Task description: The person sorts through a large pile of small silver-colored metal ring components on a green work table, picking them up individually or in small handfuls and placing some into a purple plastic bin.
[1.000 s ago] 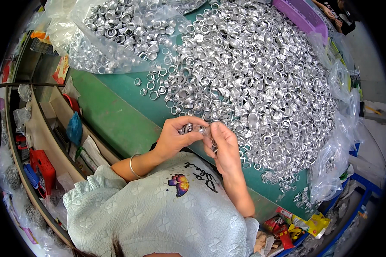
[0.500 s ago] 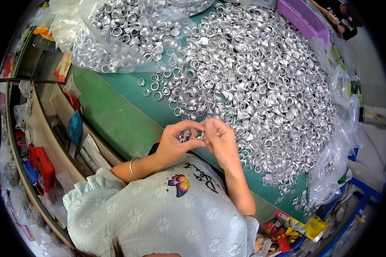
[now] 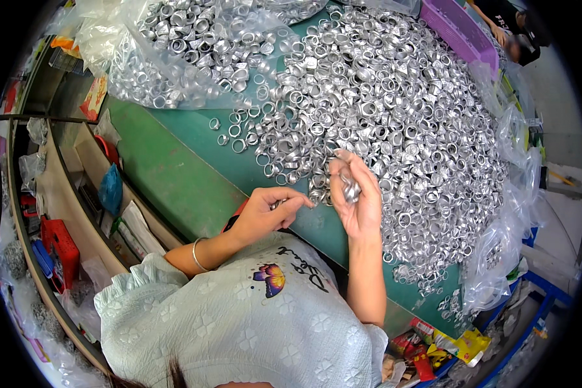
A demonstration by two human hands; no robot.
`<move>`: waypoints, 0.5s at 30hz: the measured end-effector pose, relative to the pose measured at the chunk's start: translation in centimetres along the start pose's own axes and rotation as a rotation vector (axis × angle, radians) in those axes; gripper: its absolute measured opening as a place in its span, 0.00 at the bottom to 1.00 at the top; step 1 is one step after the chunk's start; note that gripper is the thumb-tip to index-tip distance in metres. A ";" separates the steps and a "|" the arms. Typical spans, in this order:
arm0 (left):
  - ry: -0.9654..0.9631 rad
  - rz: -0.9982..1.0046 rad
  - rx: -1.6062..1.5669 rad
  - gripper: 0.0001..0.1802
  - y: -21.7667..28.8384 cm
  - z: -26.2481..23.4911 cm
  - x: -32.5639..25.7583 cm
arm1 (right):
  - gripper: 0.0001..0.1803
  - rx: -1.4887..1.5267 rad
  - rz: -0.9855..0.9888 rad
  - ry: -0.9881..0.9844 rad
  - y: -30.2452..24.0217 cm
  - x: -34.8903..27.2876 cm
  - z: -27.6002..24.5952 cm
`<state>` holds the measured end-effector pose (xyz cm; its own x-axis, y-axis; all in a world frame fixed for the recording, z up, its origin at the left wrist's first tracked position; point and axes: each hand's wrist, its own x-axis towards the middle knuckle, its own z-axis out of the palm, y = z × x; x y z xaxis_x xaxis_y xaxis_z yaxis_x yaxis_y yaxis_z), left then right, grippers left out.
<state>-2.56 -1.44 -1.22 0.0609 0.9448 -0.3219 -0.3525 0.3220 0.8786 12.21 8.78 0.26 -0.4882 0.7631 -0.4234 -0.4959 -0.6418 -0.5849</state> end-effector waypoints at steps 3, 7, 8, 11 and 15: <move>-0.003 0.038 0.067 0.08 -0.4 0.3 0.0 | 0.11 -0.851 -0.334 0.022 0.7 1.3 0.0; -0.004 0.216 0.221 0.08 -0.8 0.6 0.1 | 0.09 -1.744 -0.768 0.126 2.1 2.4 0.8; -0.016 0.185 0.234 0.08 -0.5 0.6 0.0 | 0.09 -1.779 -0.780 0.120 2.2 2.5 0.7; 0.100 0.217 0.168 0.10 -0.8 0.6 0.1 | 0.06 -1.451 -0.712 0.096 1.6 2.0 0.6; 0.200 0.182 0.094 0.16 0.3 0.4 0.0 | 0.08 -0.497 -0.018 -0.091 0.3 -0.9 -0.4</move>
<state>-2.26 -1.30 -0.80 -0.1843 0.9599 -0.2111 -0.2525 0.1614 0.9540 12.77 7.92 0.20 -0.5545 0.7499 -0.3608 -0.1139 -0.4978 -0.8598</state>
